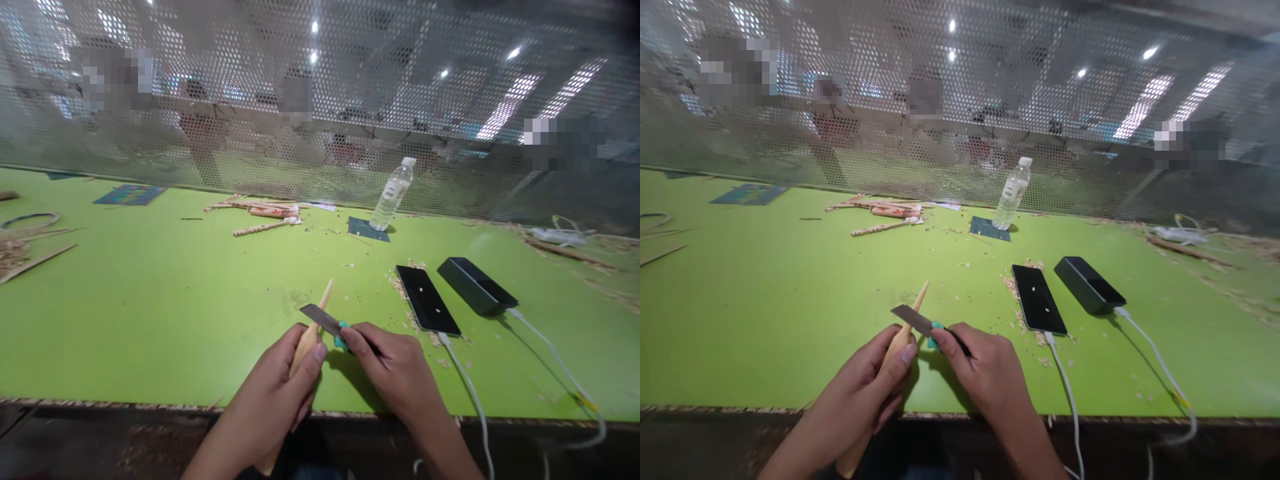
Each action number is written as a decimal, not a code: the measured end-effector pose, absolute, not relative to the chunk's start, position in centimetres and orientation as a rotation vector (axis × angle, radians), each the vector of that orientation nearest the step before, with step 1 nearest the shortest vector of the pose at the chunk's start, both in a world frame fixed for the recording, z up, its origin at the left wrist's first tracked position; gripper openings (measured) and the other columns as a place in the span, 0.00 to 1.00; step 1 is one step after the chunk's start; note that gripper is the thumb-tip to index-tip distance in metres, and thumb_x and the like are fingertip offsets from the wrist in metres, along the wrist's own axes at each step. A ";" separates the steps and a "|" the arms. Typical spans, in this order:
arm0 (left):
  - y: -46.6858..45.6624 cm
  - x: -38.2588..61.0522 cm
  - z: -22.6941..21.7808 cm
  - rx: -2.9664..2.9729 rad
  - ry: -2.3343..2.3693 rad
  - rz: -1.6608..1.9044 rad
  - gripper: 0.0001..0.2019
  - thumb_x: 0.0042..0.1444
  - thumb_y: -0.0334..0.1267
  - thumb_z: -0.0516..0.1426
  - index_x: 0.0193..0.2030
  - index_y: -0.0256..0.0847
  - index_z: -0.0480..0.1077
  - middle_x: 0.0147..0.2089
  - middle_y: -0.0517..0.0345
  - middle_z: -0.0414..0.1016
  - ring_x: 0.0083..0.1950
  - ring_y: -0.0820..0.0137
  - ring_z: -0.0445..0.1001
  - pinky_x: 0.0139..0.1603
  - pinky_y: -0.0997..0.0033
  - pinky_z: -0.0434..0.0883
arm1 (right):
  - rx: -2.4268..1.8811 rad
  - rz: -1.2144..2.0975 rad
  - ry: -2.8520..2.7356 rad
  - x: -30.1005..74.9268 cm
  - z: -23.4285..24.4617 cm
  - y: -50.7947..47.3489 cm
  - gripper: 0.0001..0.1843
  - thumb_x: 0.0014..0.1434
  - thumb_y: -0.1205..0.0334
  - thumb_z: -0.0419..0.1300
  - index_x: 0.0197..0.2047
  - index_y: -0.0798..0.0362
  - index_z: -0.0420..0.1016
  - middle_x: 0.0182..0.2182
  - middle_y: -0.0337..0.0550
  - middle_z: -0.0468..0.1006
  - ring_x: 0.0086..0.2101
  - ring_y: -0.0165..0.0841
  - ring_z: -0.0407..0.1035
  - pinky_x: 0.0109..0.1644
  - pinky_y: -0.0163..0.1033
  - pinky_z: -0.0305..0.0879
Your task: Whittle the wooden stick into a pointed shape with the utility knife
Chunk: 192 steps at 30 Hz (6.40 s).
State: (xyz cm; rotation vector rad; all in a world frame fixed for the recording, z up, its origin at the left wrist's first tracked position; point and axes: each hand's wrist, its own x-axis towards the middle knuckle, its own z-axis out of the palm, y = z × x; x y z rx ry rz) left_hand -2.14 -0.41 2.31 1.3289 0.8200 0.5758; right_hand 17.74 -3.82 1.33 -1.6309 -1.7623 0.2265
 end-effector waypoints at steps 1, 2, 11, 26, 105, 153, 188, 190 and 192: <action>-0.4 -2.1 2.3 1.324 0.815 0.577 0.21 0.70 0.61 0.51 0.45 0.43 0.64 0.21 0.74 0.57 0.19 0.78 0.54 0.19 0.79 0.57 | -1.635 0.227 -1.768 17.7 1.3 -3.8 0.27 0.74 0.44 0.53 0.32 0.51 0.79 0.22 0.35 0.76 0.21 0.27 0.66 0.28 0.33 0.54; -0.4 -2.1 2.3 1.321 0.811 0.578 0.20 0.70 0.60 0.51 0.45 0.43 0.64 0.21 0.74 0.57 0.19 0.78 0.55 0.19 0.79 0.57 | -1.640 0.230 -1.774 17.7 1.2 -3.8 0.27 0.74 0.43 0.53 0.32 0.51 0.79 0.22 0.36 0.76 0.22 0.27 0.66 0.29 0.33 0.54; -0.5 -2.0 2.0 1.286 0.819 0.587 0.21 0.70 0.61 0.50 0.42 0.44 0.62 0.21 0.74 0.56 0.19 0.78 0.53 0.18 0.79 0.56 | -1.637 0.319 -1.826 17.9 1.4 -3.6 0.28 0.74 0.43 0.51 0.30 0.51 0.77 0.21 0.35 0.74 0.22 0.27 0.66 0.29 0.34 0.54; -0.4 -1.8 1.6 1.275 0.849 0.584 0.20 0.69 0.60 0.53 0.41 0.43 0.62 0.22 0.75 0.54 0.18 0.79 0.52 0.17 0.80 0.55 | -1.578 0.421 -1.882 17.8 1.8 -3.4 0.29 0.74 0.45 0.52 0.25 0.52 0.75 0.19 0.34 0.72 0.21 0.26 0.63 0.28 0.35 0.52; -0.2 -1.6 2.2 1.393 0.966 0.590 0.22 0.67 0.61 0.55 0.46 0.41 0.68 0.27 0.67 0.63 0.26 0.73 0.60 0.24 0.75 0.61 | -1.429 -0.255 -1.769 19.0 0.5 -4.0 0.18 0.69 0.55 0.64 0.56 0.56 0.81 0.40 0.48 0.82 0.38 0.35 0.77 0.43 0.37 0.71; -0.7 -1.4 2.2 1.566 1.078 0.689 0.18 0.69 0.57 0.54 0.43 0.43 0.68 0.41 0.54 0.77 0.42 0.60 0.73 0.41 0.67 0.64 | -1.372 0.182 -1.974 18.2 0.6 -4.1 0.18 0.72 0.49 0.59 0.55 0.51 0.79 0.39 0.45 0.83 0.37 0.35 0.77 0.41 0.37 0.73; -0.8 -2.4 2.1 1.459 0.976 0.628 0.19 0.70 0.58 0.51 0.48 0.44 0.66 0.33 0.61 0.67 0.33 0.69 0.64 0.32 0.72 0.60 | -1.602 -0.101 -1.645 18.5 -0.2 -3.3 0.19 0.69 0.47 0.62 0.55 0.49 0.81 0.41 0.45 0.84 0.38 0.37 0.79 0.41 0.39 0.73; -0.8 -2.9 2.3 1.356 0.892 0.579 0.20 0.71 0.58 0.49 0.55 0.44 0.64 0.31 0.63 0.66 0.31 0.70 0.65 0.32 0.73 0.62 | -1.600 -0.061 -1.645 18.4 -0.2 -3.3 0.19 0.69 0.45 0.62 0.54 0.48 0.81 0.40 0.44 0.84 0.38 0.37 0.79 0.41 0.39 0.74; -0.8 -3.1 2.5 1.305 0.858 0.512 0.22 0.71 0.58 0.47 0.59 0.44 0.59 0.29 0.65 0.65 0.28 0.70 0.66 0.31 0.73 0.64 | -1.605 -0.022 -1.647 18.3 -0.2 -3.3 0.19 0.68 0.45 0.62 0.53 0.47 0.82 0.40 0.44 0.84 0.38 0.37 0.79 0.41 0.39 0.74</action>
